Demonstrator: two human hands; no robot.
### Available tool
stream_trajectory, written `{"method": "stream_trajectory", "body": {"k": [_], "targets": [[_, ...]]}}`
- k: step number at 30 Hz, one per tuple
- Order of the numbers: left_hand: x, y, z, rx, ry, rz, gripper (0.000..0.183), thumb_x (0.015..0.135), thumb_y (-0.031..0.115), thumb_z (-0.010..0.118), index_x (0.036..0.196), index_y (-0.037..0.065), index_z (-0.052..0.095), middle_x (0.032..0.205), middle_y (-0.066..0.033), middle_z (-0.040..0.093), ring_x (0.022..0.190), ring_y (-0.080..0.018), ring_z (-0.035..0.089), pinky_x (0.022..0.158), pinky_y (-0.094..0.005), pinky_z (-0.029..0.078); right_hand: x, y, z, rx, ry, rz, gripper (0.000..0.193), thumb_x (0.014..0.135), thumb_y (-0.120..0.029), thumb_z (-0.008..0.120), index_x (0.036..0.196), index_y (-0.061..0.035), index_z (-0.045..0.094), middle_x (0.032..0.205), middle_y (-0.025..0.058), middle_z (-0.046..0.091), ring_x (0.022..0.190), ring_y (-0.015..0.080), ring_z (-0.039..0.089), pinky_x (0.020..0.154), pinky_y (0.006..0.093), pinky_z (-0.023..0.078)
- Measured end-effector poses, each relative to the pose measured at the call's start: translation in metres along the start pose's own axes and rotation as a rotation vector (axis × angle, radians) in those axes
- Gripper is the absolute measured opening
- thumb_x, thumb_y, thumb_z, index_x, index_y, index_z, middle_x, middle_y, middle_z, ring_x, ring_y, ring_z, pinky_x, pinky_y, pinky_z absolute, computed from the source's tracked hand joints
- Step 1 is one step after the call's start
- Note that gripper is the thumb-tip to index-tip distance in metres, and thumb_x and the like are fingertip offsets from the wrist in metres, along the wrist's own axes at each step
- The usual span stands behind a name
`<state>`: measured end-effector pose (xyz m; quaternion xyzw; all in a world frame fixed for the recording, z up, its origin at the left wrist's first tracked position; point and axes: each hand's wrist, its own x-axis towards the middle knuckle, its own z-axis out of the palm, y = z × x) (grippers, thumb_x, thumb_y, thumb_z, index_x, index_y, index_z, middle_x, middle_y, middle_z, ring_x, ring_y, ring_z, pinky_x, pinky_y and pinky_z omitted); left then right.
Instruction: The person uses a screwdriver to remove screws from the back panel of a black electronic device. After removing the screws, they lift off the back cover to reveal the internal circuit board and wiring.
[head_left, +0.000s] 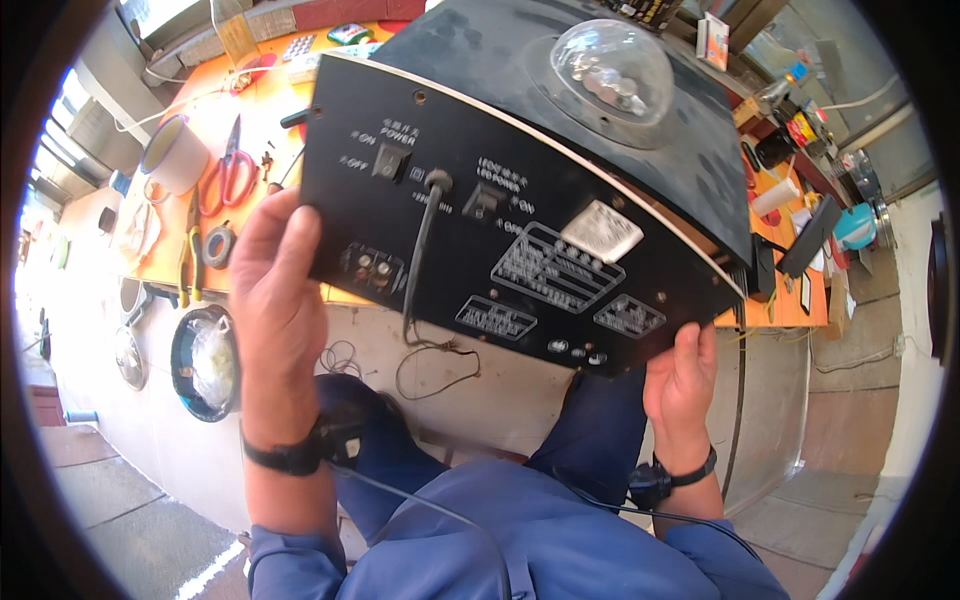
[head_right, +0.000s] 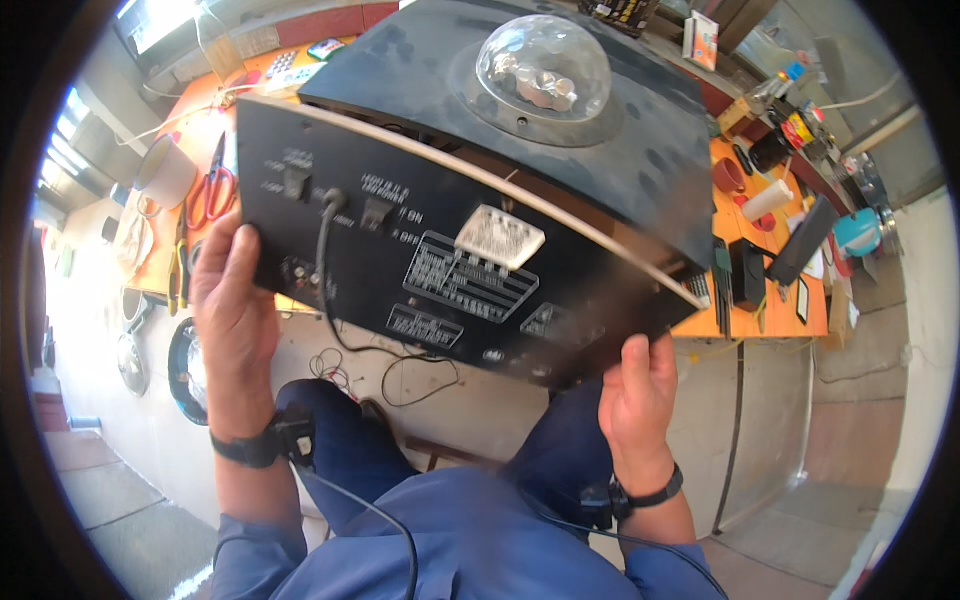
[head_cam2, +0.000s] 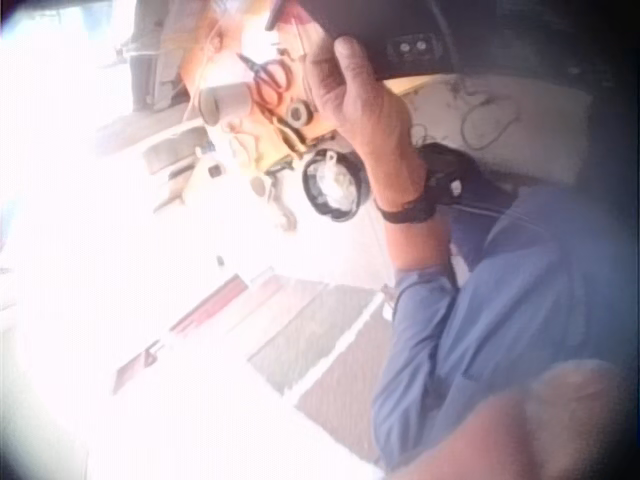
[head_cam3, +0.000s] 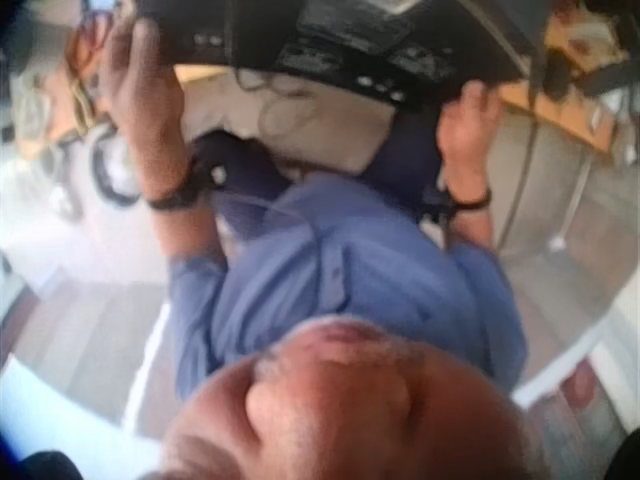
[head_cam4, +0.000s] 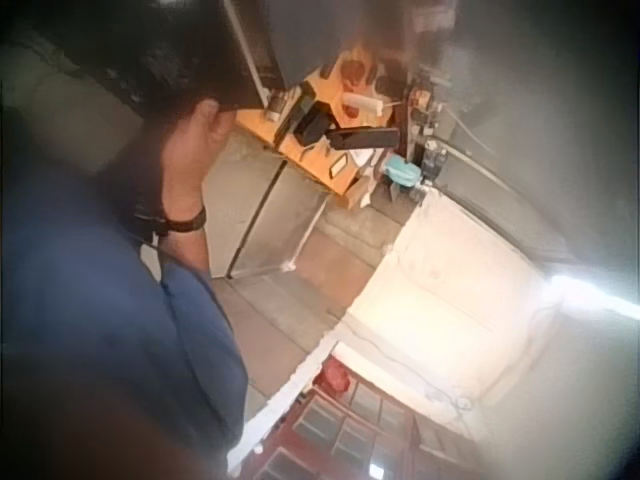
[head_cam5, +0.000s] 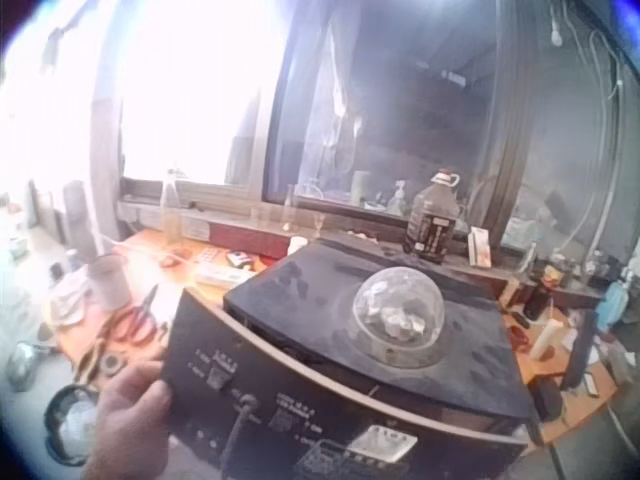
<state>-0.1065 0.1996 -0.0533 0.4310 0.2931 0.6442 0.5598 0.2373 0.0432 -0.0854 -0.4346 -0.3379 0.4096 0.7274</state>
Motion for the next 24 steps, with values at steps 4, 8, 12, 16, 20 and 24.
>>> {"method": "stream_trajectory", "body": {"k": [4, 8, 12, 16, 20, 24], "targets": [[0.003, 0.001, -0.013, 0.025, 0.022, 0.016, 0.026, 0.106, 0.009, 0.056, 0.131, 0.002, 0.06, 0.124, -0.0109, 0.07, 0.114, -0.0207, 0.067, 0.102, -0.0359, 0.051, 0.002, 0.005, -0.012, -0.133, -0.096, 0.095, 0.043, 0.106, -0.026, 0.06, 0.141, -0.002, 0.052, 0.132, 0.0101, 0.064, 0.119, 0.0185, 0.061, 0.104, 0.0336, 0.048], [0.007, 0.006, -0.016, 0.107, 0.056, -0.022, 0.025, 0.1, 0.011, 0.067, 0.122, 0.0, 0.064, 0.127, -0.0119, 0.064, 0.119, -0.0198, 0.059, 0.106, -0.0333, 0.043, 0.004, -0.003, -0.011, -0.103, -0.105, 0.278, 0.044, 0.104, -0.026, 0.063, 0.141, -0.0035, 0.053, 0.133, 0.0115, 0.065, 0.113, 0.0195, 0.066, 0.098, 0.0344, 0.054], [0.014, 0.023, -0.007, 0.214, 0.073, -0.039, 0.024, 0.096, 0.013, 0.073, 0.115, 0.001, 0.066, 0.114, -0.0086, 0.062, 0.111, -0.0191, 0.057, 0.099, -0.0303, 0.043, 0.008, -0.027, 0.002, -0.155, -0.04, 0.467, 0.038, 0.106, -0.022, 0.059, 0.141, -0.0058, 0.053, 0.136, 0.0136, 0.063, 0.122, 0.0273, 0.065, 0.1, 0.0482, 0.057], [0.019, 0.043, 0.007, 0.29, 0.129, -0.057, 0.03, 0.091, 0.018, 0.079, 0.111, 0.0, 0.066, 0.099, -0.0064, 0.058, 0.094, -0.0154, 0.053, 0.085, -0.0274, 0.043, 0.015, -0.048, 0.018, -0.092, -0.032, 0.592, 0.038, 0.109, -0.024, 0.054, 0.143, -0.0078, 0.05, 0.139, 0.013, 0.062, 0.125, 0.0299, 0.064, 0.1, 0.0513, 0.057], [0.022, 0.062, 0.012, 0.414, 0.095, -0.101, 0.027, 0.089, 0.015, 0.081, 0.107, -0.001, 0.069, 0.095, -0.0078, 0.061, 0.088, -0.016, 0.057, 0.079, -0.0262, 0.044, 0.018, -0.061, 0.035, -0.081, -0.036, 0.698, 0.044, 0.108, -0.034, 0.053, 0.147, -0.0138, 0.048, 0.144, 0.0109, 0.059, 0.132, 0.0306, 0.059, 0.106, 0.0533, 0.053], [0.023, 0.074, 0.016, 0.417, 0.072, -0.104, 0.026, 0.083, 0.005, 0.082, 0.107, 0.0, 0.073, 0.091, -0.0102, 0.065, 0.08, -0.0179, 0.06, 0.071, -0.0268, 0.046, 0.017, -0.073, 0.051, -0.172, 0.101, 0.817, 0.056, 0.105, -0.052, 0.048, 0.149, -0.017, 0.046, 0.146, 0.0082, 0.056, 0.136, 0.0299, 0.054, 0.11, 0.0555, 0.049]]}}
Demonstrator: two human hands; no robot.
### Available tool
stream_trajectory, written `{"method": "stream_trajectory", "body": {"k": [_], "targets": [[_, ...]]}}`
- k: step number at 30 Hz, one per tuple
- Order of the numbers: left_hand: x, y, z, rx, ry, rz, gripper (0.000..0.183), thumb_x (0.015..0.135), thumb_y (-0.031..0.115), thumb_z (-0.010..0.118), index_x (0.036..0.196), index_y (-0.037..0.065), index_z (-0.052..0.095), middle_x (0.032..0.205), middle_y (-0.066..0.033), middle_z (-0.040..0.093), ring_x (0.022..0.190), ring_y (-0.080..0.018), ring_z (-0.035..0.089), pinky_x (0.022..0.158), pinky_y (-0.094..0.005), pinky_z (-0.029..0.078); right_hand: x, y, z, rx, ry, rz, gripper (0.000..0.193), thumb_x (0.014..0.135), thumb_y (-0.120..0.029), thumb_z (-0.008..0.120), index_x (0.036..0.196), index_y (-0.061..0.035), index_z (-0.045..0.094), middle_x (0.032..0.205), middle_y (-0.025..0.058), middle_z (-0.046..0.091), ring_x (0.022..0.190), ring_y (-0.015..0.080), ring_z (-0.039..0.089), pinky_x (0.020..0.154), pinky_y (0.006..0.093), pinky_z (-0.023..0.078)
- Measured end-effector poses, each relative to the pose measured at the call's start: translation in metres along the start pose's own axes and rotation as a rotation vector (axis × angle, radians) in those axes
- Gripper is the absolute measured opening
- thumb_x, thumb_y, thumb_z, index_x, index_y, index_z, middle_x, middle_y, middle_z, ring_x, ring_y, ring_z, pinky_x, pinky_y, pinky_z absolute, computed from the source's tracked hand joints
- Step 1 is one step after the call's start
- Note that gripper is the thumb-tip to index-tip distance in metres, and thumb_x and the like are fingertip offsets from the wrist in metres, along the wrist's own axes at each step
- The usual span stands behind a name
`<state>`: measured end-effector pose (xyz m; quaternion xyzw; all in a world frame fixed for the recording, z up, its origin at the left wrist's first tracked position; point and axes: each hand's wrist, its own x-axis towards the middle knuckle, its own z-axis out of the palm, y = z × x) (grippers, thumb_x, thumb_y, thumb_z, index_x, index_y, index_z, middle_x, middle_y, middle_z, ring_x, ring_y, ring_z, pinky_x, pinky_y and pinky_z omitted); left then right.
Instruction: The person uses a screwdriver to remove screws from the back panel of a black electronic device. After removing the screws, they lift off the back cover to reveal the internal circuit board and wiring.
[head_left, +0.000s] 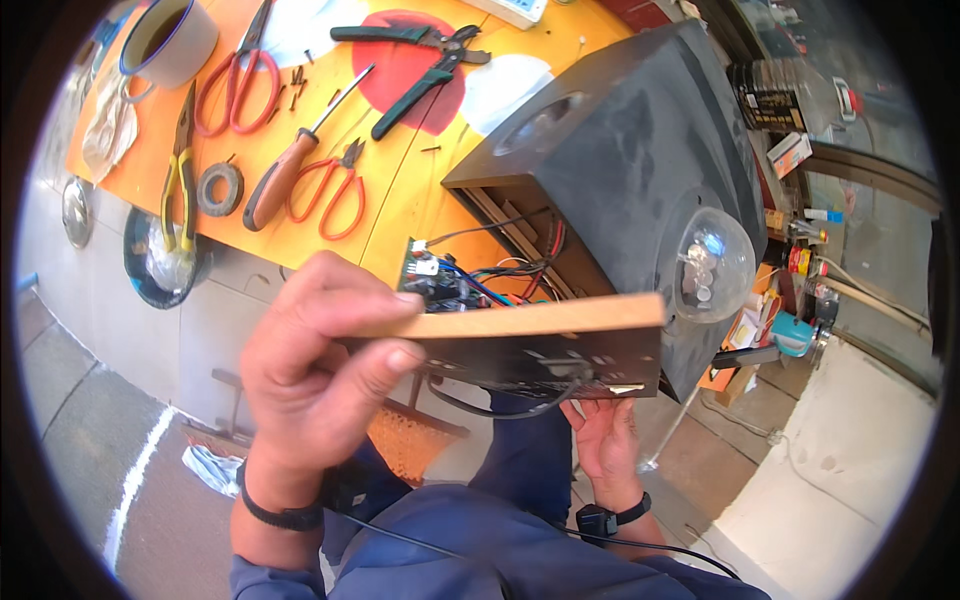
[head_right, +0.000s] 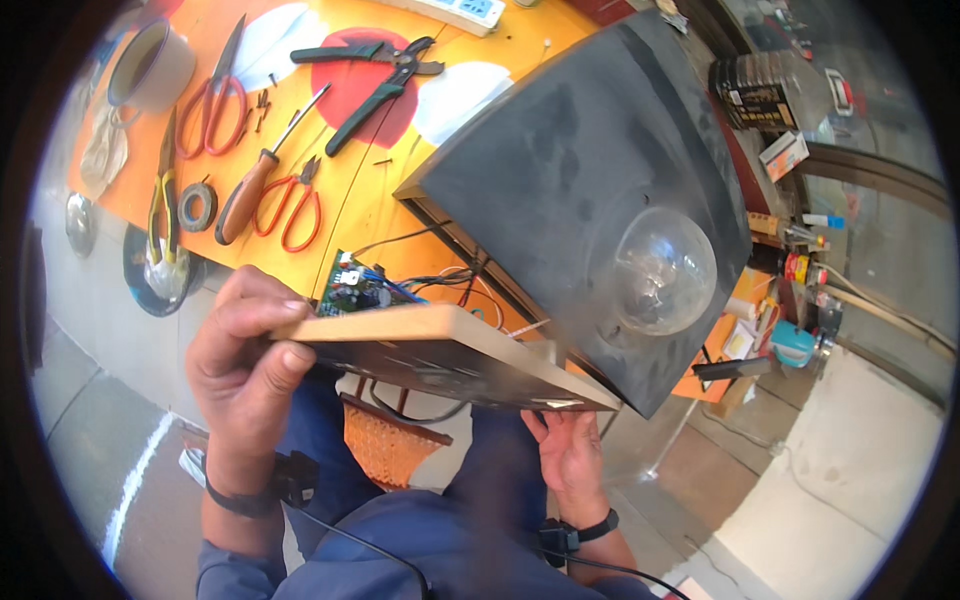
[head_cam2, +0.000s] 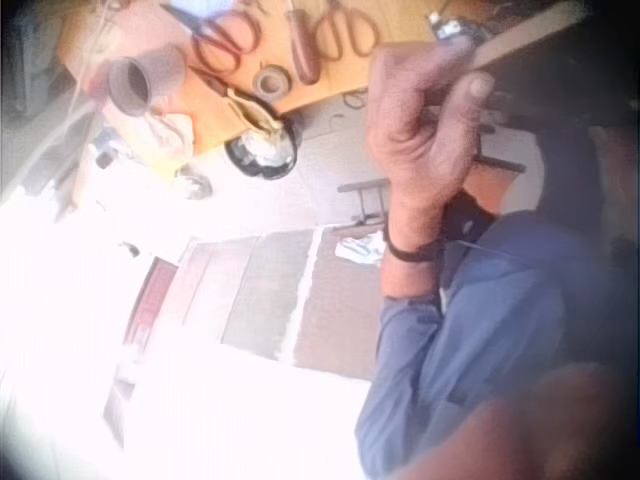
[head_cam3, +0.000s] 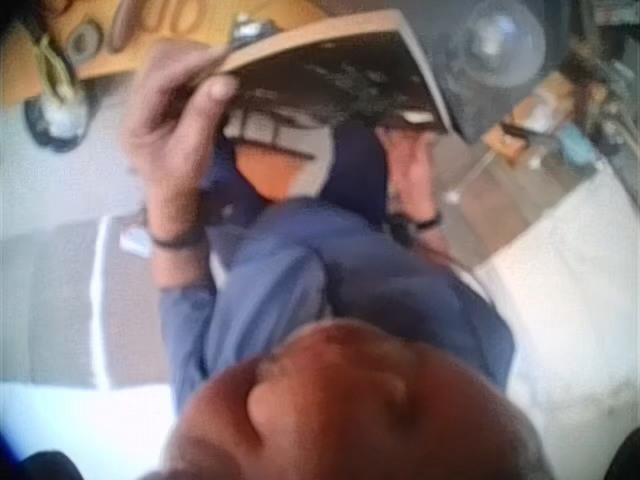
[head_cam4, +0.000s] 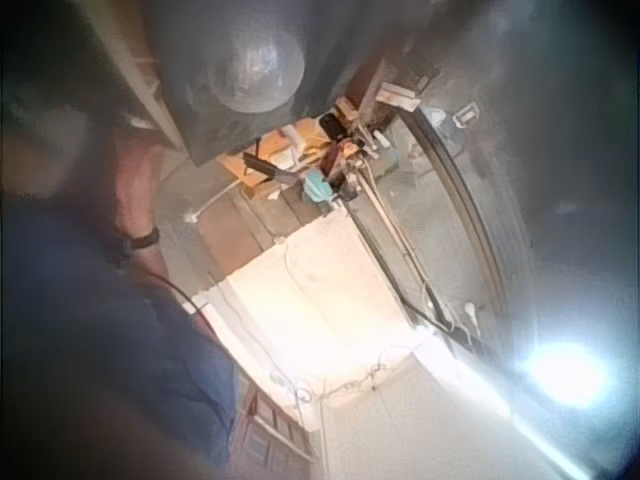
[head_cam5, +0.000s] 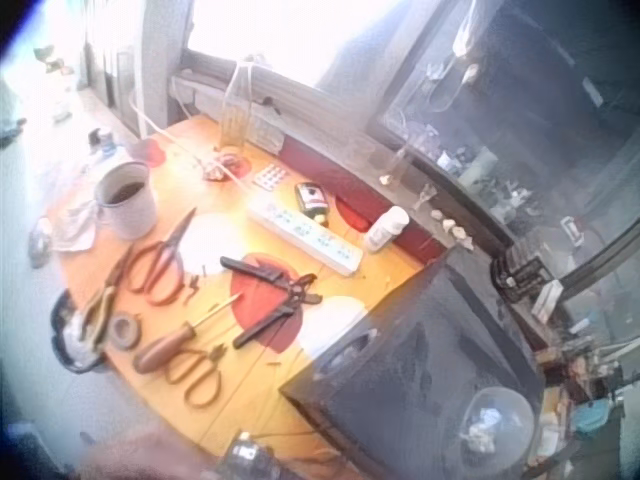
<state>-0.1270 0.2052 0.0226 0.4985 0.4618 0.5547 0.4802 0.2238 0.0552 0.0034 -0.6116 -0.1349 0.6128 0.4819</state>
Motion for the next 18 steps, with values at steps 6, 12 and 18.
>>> {"method": "stream_trajectory", "body": {"k": [6, 12, 18], "targets": [[-0.003, 0.013, 0.005, -0.113, 0.01, 0.006, 0.03, 0.075, 0.002, 0.088, 0.101, 0.003, 0.072, 0.093, -0.012, 0.072, 0.077, -0.0221, 0.069, 0.064, -0.0301, 0.053, -0.009, -0.009, 0.01, 0.017, 0.066, 0.156, 0.056, 0.104, -0.054, 0.05, 0.143, -0.0132, 0.054, 0.144, 0.0095, 0.061, 0.136, 0.0267, 0.054, 0.119, 0.0571, 0.036], [-0.004, 0.033, 0.015, -0.146, -0.038, 0.047, 0.023, 0.075, 0.005, 0.083, 0.096, 0.004, 0.075, 0.097, -0.0102, 0.072, 0.08, -0.0228, 0.071, 0.063, -0.0296, 0.056, -0.034, -0.012, 0.02, 0.139, 0.381, 0.266, 0.043, 0.105, -0.042, 0.052, 0.132, -0.0088, 0.059, 0.128, 0.0119, 0.066, 0.12, 0.0257, 0.062, 0.105, 0.0446, 0.047], [-0.012, 0.053, 0.024, -0.269, -0.12, 0.05, 0.02, 0.075, 0.002, 0.08, 0.094, 0.003, 0.074, 0.106, -0.0134, 0.069, 0.091, -0.0289, 0.072, 0.071, -0.0339, 0.059, -0.054, -0.015, 0.033, 0.153, 0.395, 0.33, 0.044, 0.105, -0.043, 0.052, 0.131, -0.0086, 0.059, 0.128, 0.0124, 0.066, 0.12, 0.0264, 0.062, 0.106, 0.0456, 0.047]]}}
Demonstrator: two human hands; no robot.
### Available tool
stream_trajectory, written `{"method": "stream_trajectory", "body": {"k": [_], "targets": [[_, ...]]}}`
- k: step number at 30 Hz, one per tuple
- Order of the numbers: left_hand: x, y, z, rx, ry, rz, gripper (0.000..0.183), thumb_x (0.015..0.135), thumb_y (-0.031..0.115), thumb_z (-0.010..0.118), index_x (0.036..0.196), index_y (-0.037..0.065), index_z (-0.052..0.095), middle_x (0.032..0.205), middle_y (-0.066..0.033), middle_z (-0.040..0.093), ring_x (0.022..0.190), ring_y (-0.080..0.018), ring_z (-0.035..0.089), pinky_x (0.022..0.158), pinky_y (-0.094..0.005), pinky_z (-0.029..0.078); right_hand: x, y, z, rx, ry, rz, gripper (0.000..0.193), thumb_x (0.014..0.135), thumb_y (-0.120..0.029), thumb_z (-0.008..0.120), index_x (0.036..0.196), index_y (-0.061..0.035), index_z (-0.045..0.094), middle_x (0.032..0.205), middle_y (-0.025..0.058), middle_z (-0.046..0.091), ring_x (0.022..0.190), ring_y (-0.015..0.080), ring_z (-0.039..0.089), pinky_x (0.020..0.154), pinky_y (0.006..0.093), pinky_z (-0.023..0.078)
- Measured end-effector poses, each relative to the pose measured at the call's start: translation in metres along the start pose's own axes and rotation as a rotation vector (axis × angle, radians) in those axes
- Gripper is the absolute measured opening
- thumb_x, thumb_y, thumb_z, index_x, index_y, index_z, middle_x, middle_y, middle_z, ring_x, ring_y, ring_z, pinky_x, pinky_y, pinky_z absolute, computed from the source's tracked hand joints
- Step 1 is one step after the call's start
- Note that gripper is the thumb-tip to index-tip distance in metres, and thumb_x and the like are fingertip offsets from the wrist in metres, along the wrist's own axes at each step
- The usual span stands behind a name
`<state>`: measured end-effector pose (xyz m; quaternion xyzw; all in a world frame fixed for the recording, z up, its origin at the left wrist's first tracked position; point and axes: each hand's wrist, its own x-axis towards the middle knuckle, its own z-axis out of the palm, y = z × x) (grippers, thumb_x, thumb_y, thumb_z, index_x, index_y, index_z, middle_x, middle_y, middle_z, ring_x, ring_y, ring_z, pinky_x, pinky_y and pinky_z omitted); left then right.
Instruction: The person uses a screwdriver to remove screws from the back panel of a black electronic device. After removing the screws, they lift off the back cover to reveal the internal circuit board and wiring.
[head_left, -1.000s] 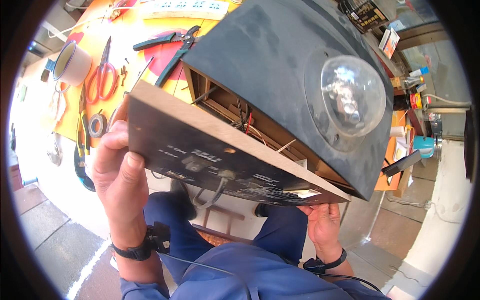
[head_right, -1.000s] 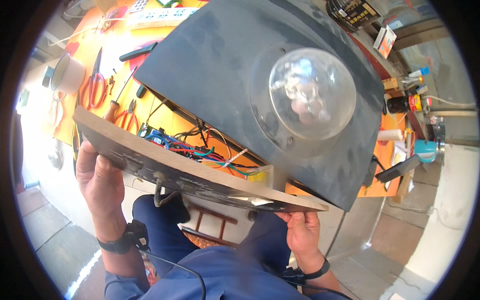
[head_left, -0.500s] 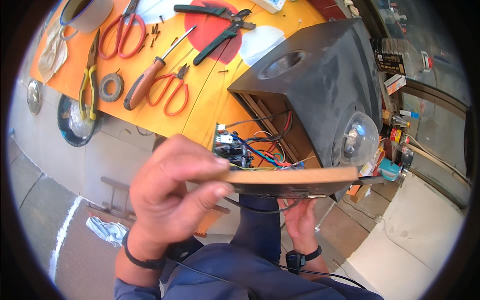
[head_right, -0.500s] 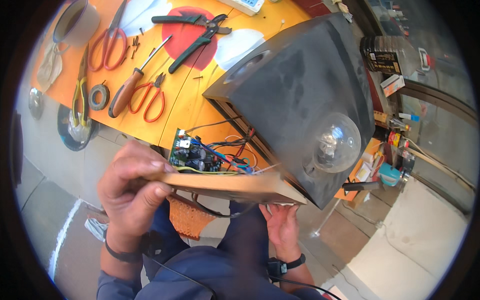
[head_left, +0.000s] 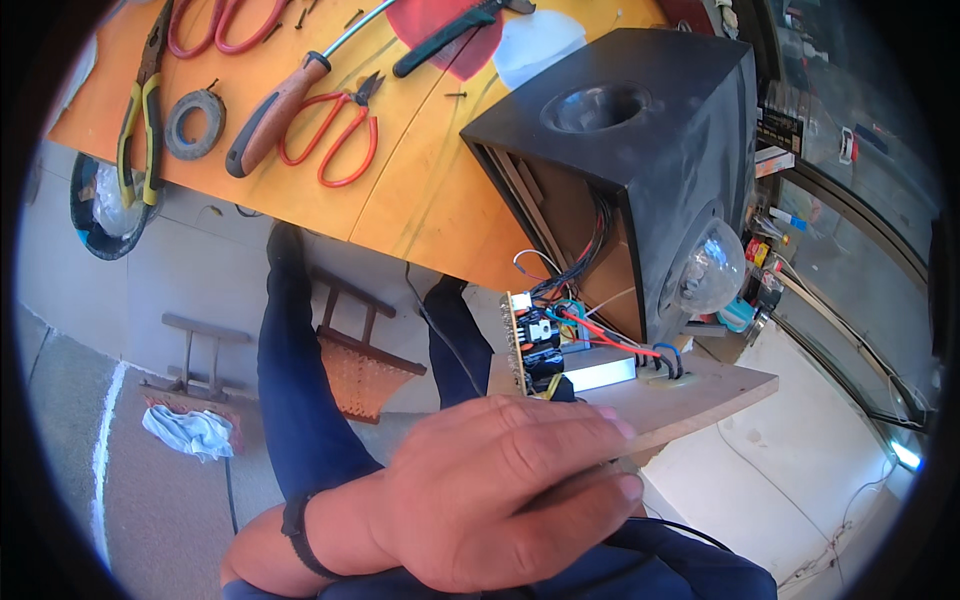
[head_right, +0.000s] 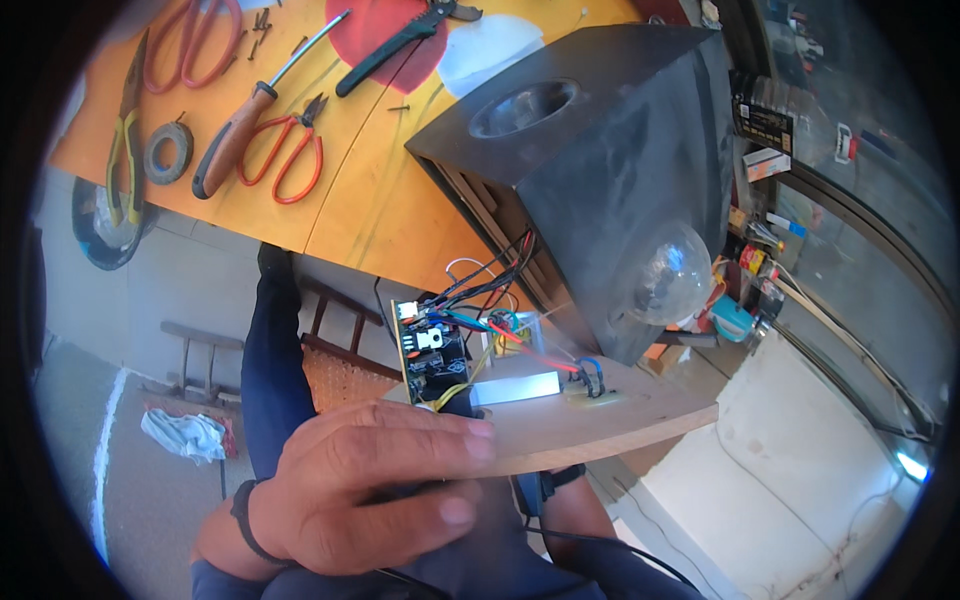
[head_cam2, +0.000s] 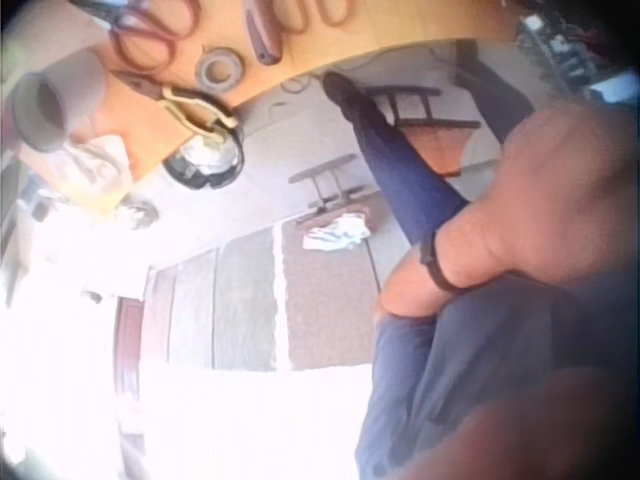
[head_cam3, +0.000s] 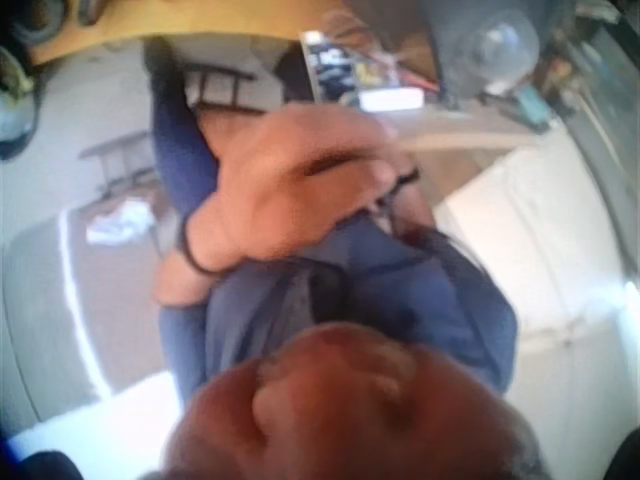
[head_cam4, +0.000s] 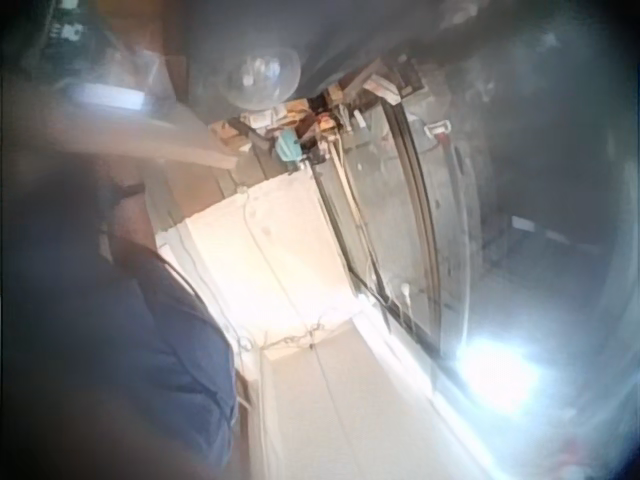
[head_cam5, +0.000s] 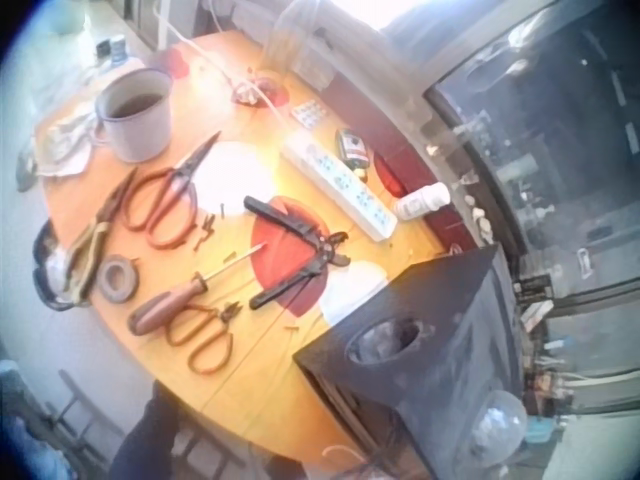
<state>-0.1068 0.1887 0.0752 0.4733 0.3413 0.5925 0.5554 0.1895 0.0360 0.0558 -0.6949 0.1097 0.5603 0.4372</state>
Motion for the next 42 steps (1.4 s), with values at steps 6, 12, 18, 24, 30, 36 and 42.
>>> {"method": "stream_trajectory", "body": {"k": [6, 12, 18, 24, 30, 36, 42], "targets": [[-0.008, -0.017, 0.03, -0.15, 0.057, 0.167, 0.018, 0.09, 0.006, 0.072, 0.106, -0.002, 0.074, 0.115, -0.0208, 0.07, 0.095, -0.0363, 0.072, 0.077, -0.036, 0.06, -0.009, 0.002, 0.004, 0.018, 0.008, 0.033, 0.044, 0.105, -0.043, 0.052, 0.131, -0.0084, 0.06, 0.128, 0.0128, 0.066, 0.12, 0.0271, 0.062, 0.107, 0.0467, 0.046], [-0.005, -0.02, 0.05, -0.088, 0.109, 0.352, 0.02, 0.083, 0.005, 0.074, 0.102, -0.002, 0.074, 0.107, -0.0214, 0.07, 0.092, -0.034, 0.072, 0.073, -0.0357, 0.06, -0.01, 0.0, 0.009, 0.045, -0.003, 0.059, 0.044, 0.105, -0.043, 0.052, 0.131, -0.0082, 0.06, 0.127, 0.0133, 0.066, 0.12, 0.0278, 0.062, 0.108, 0.0477, 0.045], [0.014, -0.01, 0.066, 0.018, 0.128, 0.451, 0.023, 0.083, 0.007, 0.073, 0.106, 0.002, 0.074, 0.106, -0.0205, 0.071, 0.09, -0.0368, 0.073, 0.073, -0.0385, 0.061, -0.006, -0.002, 0.017, 0.068, -0.026, 0.099, 0.044, 0.105, -0.043, 0.052, 0.131, -0.0081, 0.06, 0.127, 0.0138, 0.066, 0.12, 0.0284, 0.062, 0.109, 0.0488, 0.045], [0.027, 0.022, 0.047, -0.012, -0.08, 0.126, 0.02, 0.074, 0.004, 0.08, 0.093, 0.003, 0.074, 0.102, -0.0112, 0.066, 0.093, -0.028, 0.07, 0.07, -0.0331, 0.058, 0.001, 0.001, 0.029, 0.101, -0.063, 0.12, 0.044, 0.105, -0.043, 0.052, 0.131, -0.0079, 0.06, 0.126, 0.0142, 0.066, 0.119, 0.0291, 0.062, 0.109, 0.0498, 0.044], [0.041, 0.025, 0.045, 0.068, -0.108, 0.106, 0.019, 0.072, 0.002, 0.08, 0.09, 0.004, 0.073, 0.099, -0.0108, 0.067, 0.092, -0.0285, 0.071, 0.072, -0.0338, 0.059, 0.018, 0.014, 0.046, 0.202, -0.119, 0.134, 0.045, 0.105, -0.043, 0.052, 0.131, -0.0077, 0.061, 0.126, 0.0147, 0.066, 0.119, 0.0298, 0.062, 0.11, 0.0509, 0.044], [0.044, 0.028, 0.047, 0.156, -0.154, 0.08, 0.019, 0.072, 0.003, 0.08, 0.09, 0.004, 0.073, 0.099, -0.0122, 0.07, 0.089, -0.0276, 0.072, 0.072, -0.0326, 0.059, 0.04, 0.025, 0.067, 0.307, -0.17, 0.151, 0.045, 0.105, -0.043, 0.052, 0.13, -0.0075, 0.061, 0.126, 0.0151, 0.066, 0.119, 0.0305, 0.062, 0.111, 0.0519, 0.043], [0.046, 0.031, 0.047, 0.262, -0.187, 0.1, 0.019, 0.076, 0.007, 0.076, 0.094, 0.004, 0.073, 0.099, -0.0108, 0.069, 0.09, -0.0274, 0.07, 0.072, -0.0327, 0.052, 0.057, 0.029, 0.086, 0.341, -0.201, 0.172, 0.045, 0.105, -0.044, 0.052, 0.13, -0.0073, 0.061, 0.125, 0.0156, 0.066, 0.119, 0.0312, 0.061, 0.112, 0.053, 0.043]]}}
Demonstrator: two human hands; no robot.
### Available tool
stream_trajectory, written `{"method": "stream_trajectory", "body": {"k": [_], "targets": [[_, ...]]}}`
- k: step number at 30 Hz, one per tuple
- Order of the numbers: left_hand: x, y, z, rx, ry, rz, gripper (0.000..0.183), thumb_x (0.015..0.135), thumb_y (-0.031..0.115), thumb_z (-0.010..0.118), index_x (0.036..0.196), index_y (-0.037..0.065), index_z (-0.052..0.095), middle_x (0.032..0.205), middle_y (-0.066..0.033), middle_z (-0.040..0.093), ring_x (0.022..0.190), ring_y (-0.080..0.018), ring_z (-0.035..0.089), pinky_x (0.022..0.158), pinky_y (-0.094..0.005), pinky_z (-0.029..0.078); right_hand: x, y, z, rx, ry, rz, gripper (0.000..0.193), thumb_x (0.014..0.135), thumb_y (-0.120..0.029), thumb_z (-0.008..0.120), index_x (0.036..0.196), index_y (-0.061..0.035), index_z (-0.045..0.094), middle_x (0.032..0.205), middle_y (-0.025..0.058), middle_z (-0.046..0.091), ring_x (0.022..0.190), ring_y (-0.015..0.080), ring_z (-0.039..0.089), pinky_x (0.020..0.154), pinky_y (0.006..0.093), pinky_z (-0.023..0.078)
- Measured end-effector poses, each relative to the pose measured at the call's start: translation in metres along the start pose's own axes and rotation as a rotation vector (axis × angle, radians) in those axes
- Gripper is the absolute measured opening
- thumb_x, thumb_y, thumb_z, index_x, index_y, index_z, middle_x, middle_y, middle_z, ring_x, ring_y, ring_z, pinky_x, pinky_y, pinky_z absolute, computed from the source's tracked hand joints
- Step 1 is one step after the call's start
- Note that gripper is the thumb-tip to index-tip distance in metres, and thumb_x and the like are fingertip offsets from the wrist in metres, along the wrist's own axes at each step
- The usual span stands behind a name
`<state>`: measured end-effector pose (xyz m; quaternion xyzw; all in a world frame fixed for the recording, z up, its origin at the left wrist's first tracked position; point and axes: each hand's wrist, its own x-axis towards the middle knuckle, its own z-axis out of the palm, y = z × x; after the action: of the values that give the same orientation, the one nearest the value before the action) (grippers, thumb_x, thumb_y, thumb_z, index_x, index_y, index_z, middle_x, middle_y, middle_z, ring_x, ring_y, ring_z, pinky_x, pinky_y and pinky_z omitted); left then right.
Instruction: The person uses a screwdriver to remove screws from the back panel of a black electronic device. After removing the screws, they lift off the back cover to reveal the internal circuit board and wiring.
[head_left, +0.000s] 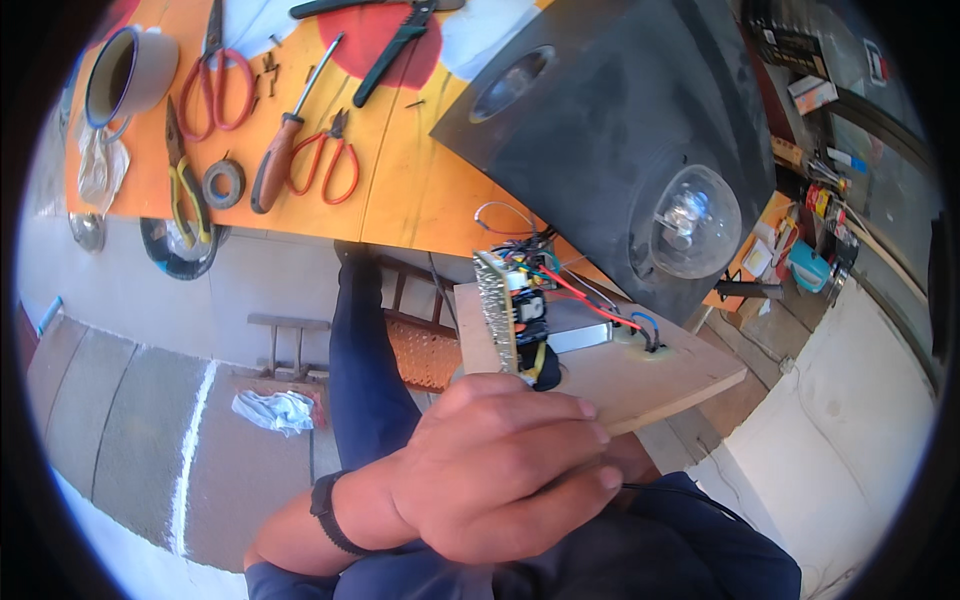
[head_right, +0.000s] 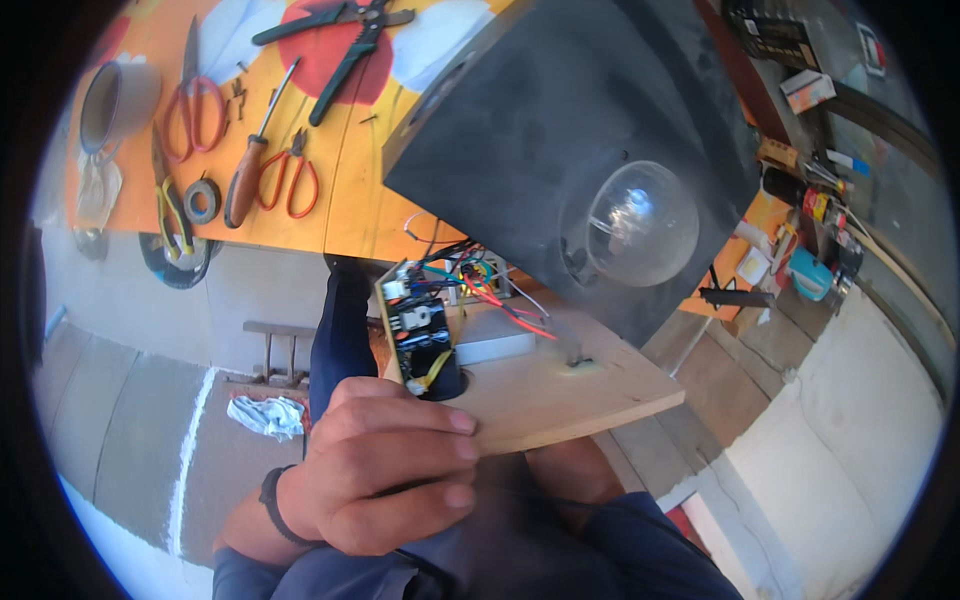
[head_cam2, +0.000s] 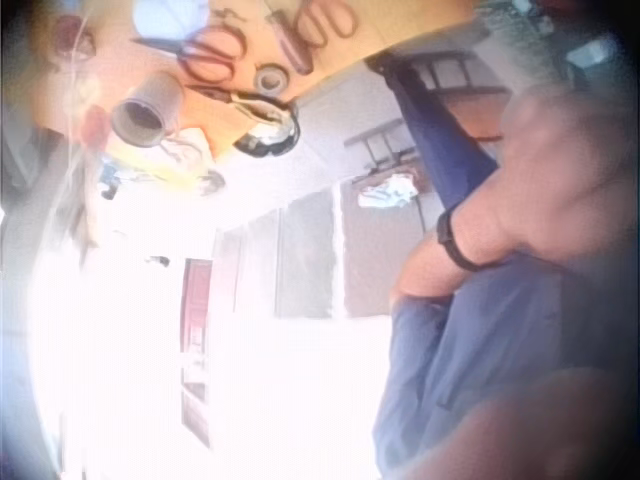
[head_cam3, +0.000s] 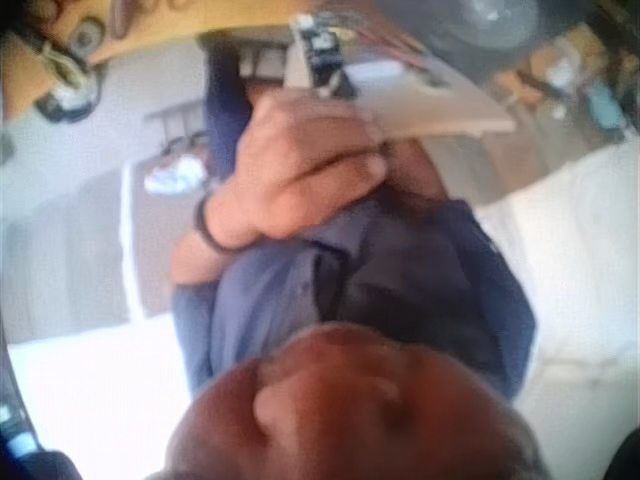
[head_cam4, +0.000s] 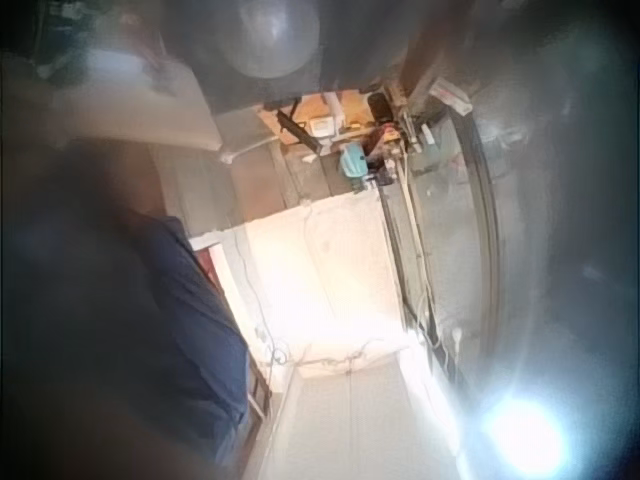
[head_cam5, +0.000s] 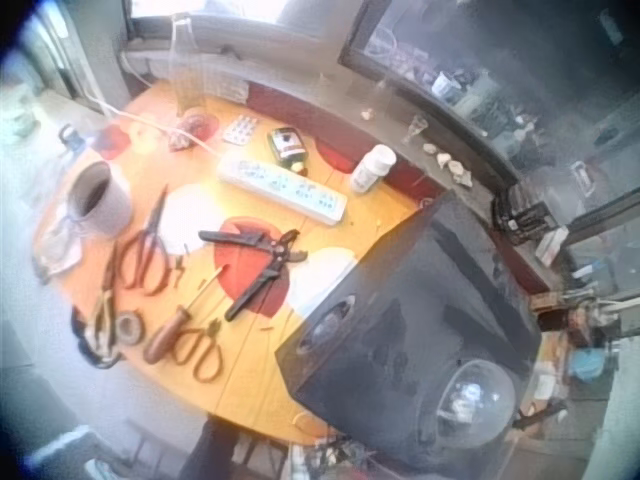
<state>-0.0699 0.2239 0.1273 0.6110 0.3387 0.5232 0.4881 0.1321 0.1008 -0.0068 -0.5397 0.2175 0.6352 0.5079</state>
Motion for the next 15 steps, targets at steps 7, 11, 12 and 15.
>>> {"method": "stream_trajectory", "body": {"k": [7, 11, 12, 15], "targets": [[-0.006, -0.005, 0.014, -0.131, 0.127, 0.043, 0.026, 0.082, 0.011, 0.069, 0.106, 0.0, 0.069, 0.105, -0.0131, 0.063, 0.095, -0.0293, 0.064, 0.077, -0.0367, 0.052, 0.014, 0.001, 0.01, -0.045, 0.003, 0.03, 0.045, 0.105, -0.044, 0.052, 0.13, -0.0071, 0.062, 0.125, 0.0161, 0.066, 0.119, 0.0319, 0.061, 0.113, 0.0542, 0.042], [-0.009, -0.004, 0.02, -0.089, 0.163, 0.052, 0.024, 0.08, 0.01, 0.07, 0.102, 0.001, 0.069, 0.103, -0.0129, 0.064, 0.092, -0.0279, 0.065, 0.076, -0.0346, 0.051, 0.019, 0.002, 0.014, -0.055, 0.01, 0.023, 0.045, 0.105, -0.044, 0.052, 0.13, -0.007, 0.062, 0.125, 0.0165, 0.066, 0.119, 0.0324, 0.061, 0.114, 0.0549, 0.042], [-0.009, -0.003, 0.021, -0.088, 0.161, 0.044, 0.022, 0.081, 0.009, 0.07, 0.102, 0.002, 0.07, 0.103, -0.0125, 0.066, 0.091, -0.0277, 0.067, 0.077, -0.0342, 0.052, 0.02, 0.002, 0.015, -0.053, 0.009, 0.022, 0.045, 0.105, -0.044, 0.052, 0.13, -0.007, 0.062, 0.125, 0.0165, 0.066, 0.119, 0.0325, 0.061, 0.114, 0.0551, 0.042], [-0.008, -0.002, 0.024, -0.075, 0.163, 0.05, 0.02, 0.083, 0.009, 0.071, 0.101, 0.003, 0.07, 0.102, -0.0118, 0.068, 0.091, -0.0277, 0.068, 0.078, -0.0345, 0.053, 0.024, 0.004, 0.019, -0.053, 0.006, 0.015, 0.046, 0.105, -0.044, 0.052, 0.13, -0.0069, 0.062, 0.124, 0.0168, 0.066, 0.119, 0.0328, 0.061, 0.115, 0.0556, 0.041]]}}
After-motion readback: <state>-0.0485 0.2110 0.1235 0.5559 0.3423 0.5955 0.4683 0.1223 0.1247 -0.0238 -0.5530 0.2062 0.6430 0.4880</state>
